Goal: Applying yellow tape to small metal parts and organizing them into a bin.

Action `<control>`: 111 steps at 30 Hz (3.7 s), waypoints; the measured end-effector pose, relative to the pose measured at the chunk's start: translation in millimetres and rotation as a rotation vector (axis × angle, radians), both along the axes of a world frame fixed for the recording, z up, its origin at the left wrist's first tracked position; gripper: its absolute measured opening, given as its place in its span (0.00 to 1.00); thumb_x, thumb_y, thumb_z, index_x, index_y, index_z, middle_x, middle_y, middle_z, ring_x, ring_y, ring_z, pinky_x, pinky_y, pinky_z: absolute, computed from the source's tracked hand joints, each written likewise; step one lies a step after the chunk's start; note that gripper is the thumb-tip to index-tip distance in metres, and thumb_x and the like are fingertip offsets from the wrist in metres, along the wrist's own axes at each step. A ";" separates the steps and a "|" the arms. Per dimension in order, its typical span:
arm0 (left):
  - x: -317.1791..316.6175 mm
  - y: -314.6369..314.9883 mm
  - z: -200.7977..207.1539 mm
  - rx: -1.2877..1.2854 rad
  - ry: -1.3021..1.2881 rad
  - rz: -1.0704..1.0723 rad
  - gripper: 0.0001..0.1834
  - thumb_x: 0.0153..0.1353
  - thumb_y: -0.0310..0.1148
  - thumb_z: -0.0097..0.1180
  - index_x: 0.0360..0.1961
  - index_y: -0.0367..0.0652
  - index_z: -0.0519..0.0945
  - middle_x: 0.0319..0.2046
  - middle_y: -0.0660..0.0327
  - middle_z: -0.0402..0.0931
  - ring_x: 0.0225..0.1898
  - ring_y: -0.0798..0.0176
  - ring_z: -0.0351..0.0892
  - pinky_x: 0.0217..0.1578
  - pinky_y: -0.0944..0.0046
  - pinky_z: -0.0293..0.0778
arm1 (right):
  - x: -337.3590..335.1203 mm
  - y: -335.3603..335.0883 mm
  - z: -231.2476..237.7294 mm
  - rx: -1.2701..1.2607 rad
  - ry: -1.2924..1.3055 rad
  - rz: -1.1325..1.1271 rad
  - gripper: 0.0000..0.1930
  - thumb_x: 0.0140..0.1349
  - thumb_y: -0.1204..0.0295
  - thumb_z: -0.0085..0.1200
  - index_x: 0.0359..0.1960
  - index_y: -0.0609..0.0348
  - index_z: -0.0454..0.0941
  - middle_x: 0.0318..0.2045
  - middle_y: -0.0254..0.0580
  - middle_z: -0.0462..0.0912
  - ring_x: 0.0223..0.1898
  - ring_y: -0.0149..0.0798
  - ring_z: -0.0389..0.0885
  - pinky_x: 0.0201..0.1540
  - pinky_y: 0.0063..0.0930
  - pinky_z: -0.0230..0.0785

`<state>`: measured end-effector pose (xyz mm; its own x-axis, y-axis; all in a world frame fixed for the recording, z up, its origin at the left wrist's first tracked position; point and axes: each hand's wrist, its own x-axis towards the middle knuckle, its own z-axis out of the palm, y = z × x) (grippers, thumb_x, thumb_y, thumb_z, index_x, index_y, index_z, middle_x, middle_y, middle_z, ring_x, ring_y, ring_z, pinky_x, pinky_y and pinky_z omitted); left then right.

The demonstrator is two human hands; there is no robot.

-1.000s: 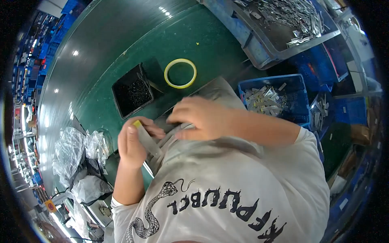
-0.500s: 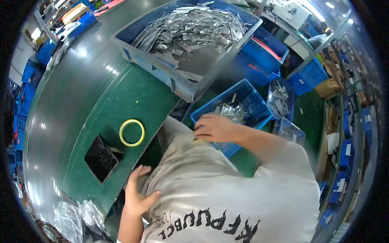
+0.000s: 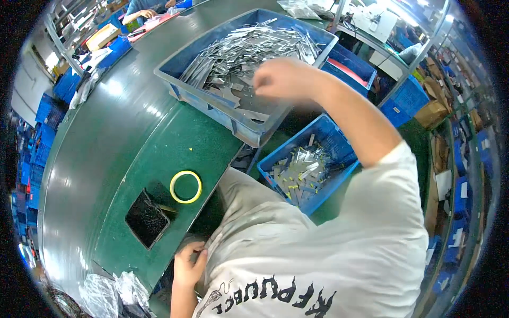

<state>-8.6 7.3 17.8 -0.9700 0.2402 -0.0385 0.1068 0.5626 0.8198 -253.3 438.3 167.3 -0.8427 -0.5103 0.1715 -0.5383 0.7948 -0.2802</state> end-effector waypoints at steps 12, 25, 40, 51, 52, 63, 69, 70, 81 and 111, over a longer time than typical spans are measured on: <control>1.1 -28.0 -3.6 -0.114 -0.005 -0.065 0.11 0.58 0.30 0.64 0.41 0.37 0.84 0.35 0.51 0.85 0.38 0.49 0.86 0.41 0.58 0.79 | -64.5 -30.1 -81.6 0.832 -0.721 0.033 0.19 0.52 0.61 0.64 0.42 0.59 0.84 0.34 0.51 0.85 0.32 0.47 0.81 0.38 0.43 0.71; -0.1 -29.3 1.2 -0.154 0.057 -0.099 0.11 0.57 0.33 0.64 0.39 0.39 0.84 0.36 0.51 0.85 0.38 0.47 0.85 0.41 0.55 0.80 | -69.2 -40.5 -87.9 0.712 -0.762 -0.210 0.19 0.53 0.53 0.63 0.27 0.60 0.85 0.22 0.42 0.83 0.25 0.41 0.79 0.30 0.39 0.70; 10.7 -20.2 -10.8 -0.249 0.088 -0.168 0.10 0.60 0.37 0.60 0.38 0.43 0.83 0.37 0.52 0.83 0.41 0.45 0.82 0.42 0.52 0.78 | -35.8 -8.4 -39.2 0.665 0.101 -0.339 0.11 0.46 0.75 0.59 0.34 0.56 0.84 0.30 0.52 0.85 0.37 0.56 0.85 0.41 0.49 0.77; 13.5 -23.2 0.0 -0.200 0.233 -0.109 0.09 0.58 0.33 0.61 0.38 0.40 0.81 0.36 0.51 0.83 0.38 0.45 0.83 0.41 0.52 0.79 | 52.6 -86.7 15.6 0.162 0.521 0.023 0.09 0.59 0.67 0.61 0.39 0.54 0.81 0.38 0.43 0.84 0.39 0.49 0.84 0.42 0.39 0.77; 13.8 -24.6 4.1 -0.110 0.309 -0.072 0.08 0.58 0.30 0.61 0.38 0.39 0.81 0.36 0.51 0.83 0.37 0.44 0.82 0.41 0.52 0.79 | 67.6 -101.6 12.3 0.194 0.531 0.198 0.07 0.57 0.68 0.60 0.37 0.52 0.82 0.37 0.38 0.85 0.40 0.44 0.85 0.41 0.38 0.78; 25.4 -18.5 10.1 0.604 -0.331 -0.006 0.23 0.64 0.24 0.58 0.60 0.35 0.68 0.44 0.59 0.78 0.42 0.69 0.77 0.44 0.69 0.73 | 161.1 -242.9 -98.3 0.029 0.426 0.992 0.10 0.55 0.66 0.55 0.38 0.52 0.80 0.44 0.35 0.82 0.49 0.38 0.82 0.43 0.29 0.73; 20.5 -21.5 6.9 0.718 -0.364 0.081 0.12 0.69 0.22 0.51 0.53 0.37 0.72 0.35 0.66 0.77 0.34 0.75 0.75 0.35 0.73 0.71 | 129.4 -247.3 -99.9 -0.336 0.183 0.809 0.19 0.56 0.67 0.62 0.49 0.55 0.78 0.57 0.43 0.76 0.59 0.46 0.74 0.59 0.41 0.67; 20.4 -22.1 -0.2 0.740 -0.371 0.128 0.09 0.69 0.23 0.52 0.50 0.37 0.72 0.33 0.65 0.78 0.33 0.75 0.76 0.35 0.72 0.72 | 120.2 -244.2 -108.4 -0.441 0.099 0.626 0.20 0.54 0.67 0.64 0.50 0.56 0.78 0.57 0.44 0.76 0.59 0.48 0.74 0.59 0.43 0.67; 22.1 -20.9 -16.1 1.314 -0.501 0.155 0.07 0.66 0.23 0.54 0.38 0.41 0.66 0.27 0.59 0.74 0.24 0.65 0.76 0.27 0.62 0.78 | 121.1 -226.3 -163.2 -0.349 0.129 0.308 0.07 0.53 0.77 0.65 0.32 0.57 0.79 0.37 0.38 0.86 0.40 0.43 0.83 0.58 0.44 0.67; 28.8 -11.6 7.5 0.317 0.433 0.223 0.16 0.47 0.15 0.68 0.37 0.38 0.79 0.27 0.61 0.78 0.22 0.68 0.75 0.22 0.70 0.70 | 188.2 -241.6 -133.1 -0.439 0.275 0.663 0.13 0.46 0.72 0.70 0.33 0.56 0.80 0.41 0.33 0.85 0.28 0.31 0.77 0.42 0.33 0.66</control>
<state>20.2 -4.3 25.3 -0.9096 -0.0366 0.4138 0.3773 0.3444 0.8597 -65.1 196.7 34.2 -0.2911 -0.7238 0.6256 -0.9497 0.1393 -0.2806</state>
